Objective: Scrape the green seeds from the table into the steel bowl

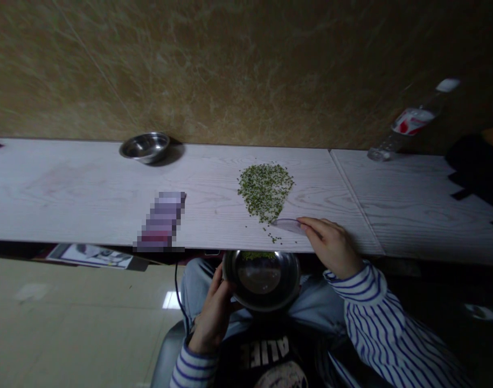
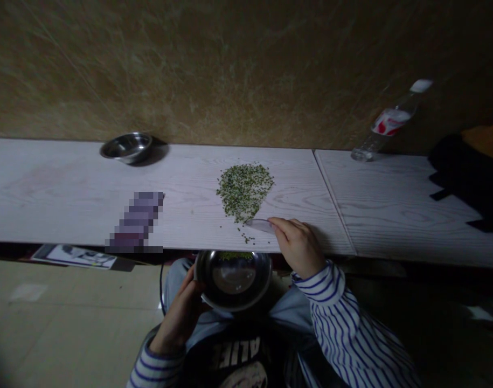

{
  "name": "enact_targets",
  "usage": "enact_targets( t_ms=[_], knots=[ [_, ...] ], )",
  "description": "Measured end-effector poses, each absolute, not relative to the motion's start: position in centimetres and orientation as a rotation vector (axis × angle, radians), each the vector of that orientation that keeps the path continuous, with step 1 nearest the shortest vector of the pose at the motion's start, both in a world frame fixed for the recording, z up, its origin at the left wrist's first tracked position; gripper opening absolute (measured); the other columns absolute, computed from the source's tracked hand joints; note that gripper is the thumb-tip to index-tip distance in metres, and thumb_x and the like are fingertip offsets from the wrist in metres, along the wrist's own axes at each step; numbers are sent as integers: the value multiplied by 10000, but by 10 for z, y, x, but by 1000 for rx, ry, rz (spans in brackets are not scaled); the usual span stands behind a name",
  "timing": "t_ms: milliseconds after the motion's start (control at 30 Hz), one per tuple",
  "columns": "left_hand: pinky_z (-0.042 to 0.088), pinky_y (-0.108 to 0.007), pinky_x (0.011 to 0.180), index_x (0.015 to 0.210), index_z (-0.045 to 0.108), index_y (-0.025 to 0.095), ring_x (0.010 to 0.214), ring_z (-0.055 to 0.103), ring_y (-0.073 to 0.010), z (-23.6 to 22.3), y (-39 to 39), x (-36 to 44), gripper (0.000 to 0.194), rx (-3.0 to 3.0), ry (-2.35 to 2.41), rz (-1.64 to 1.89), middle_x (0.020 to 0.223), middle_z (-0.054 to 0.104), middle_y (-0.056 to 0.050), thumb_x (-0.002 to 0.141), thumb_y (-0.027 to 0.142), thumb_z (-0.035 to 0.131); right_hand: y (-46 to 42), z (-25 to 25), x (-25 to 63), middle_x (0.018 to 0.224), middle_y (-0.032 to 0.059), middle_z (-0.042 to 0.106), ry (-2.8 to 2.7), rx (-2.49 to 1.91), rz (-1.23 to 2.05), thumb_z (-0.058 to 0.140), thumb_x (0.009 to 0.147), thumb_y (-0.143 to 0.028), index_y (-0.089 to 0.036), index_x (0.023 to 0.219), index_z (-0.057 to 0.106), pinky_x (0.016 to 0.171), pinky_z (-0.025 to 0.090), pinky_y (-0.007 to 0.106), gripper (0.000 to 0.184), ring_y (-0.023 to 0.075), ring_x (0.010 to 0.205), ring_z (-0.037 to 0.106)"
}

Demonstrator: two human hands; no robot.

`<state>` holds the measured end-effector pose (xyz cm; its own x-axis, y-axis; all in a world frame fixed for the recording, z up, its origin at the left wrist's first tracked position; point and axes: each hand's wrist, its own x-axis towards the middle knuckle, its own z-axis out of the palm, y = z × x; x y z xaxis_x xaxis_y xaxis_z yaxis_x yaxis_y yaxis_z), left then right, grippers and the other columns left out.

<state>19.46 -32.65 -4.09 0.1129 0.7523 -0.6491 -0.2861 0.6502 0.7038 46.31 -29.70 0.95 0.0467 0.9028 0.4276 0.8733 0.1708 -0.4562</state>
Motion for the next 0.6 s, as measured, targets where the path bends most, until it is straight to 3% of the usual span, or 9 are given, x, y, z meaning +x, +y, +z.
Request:
enact_targets(
  t_ms=[400,600],
  knots=[
    [498,-266,610,1523,389,282,996,630,-253,-34,-326,195,816,461,1214,808,1260,662,-101,755,312,660,-296,11,472,933,80,782,-1746,-1757,15,501,944,-271,-219,1041,751,770,586,362,274,234,837,731],
    [491,-256,600,1504,408,303,923,598,-213,-41,-327,193,765,469,1219,803,1205,657,-64,766,272,606,-300,13,469,965,75,784,-1774,-1706,61,505,940,-253,-227,1037,751,786,591,364,265,234,870,736]
  ],
)
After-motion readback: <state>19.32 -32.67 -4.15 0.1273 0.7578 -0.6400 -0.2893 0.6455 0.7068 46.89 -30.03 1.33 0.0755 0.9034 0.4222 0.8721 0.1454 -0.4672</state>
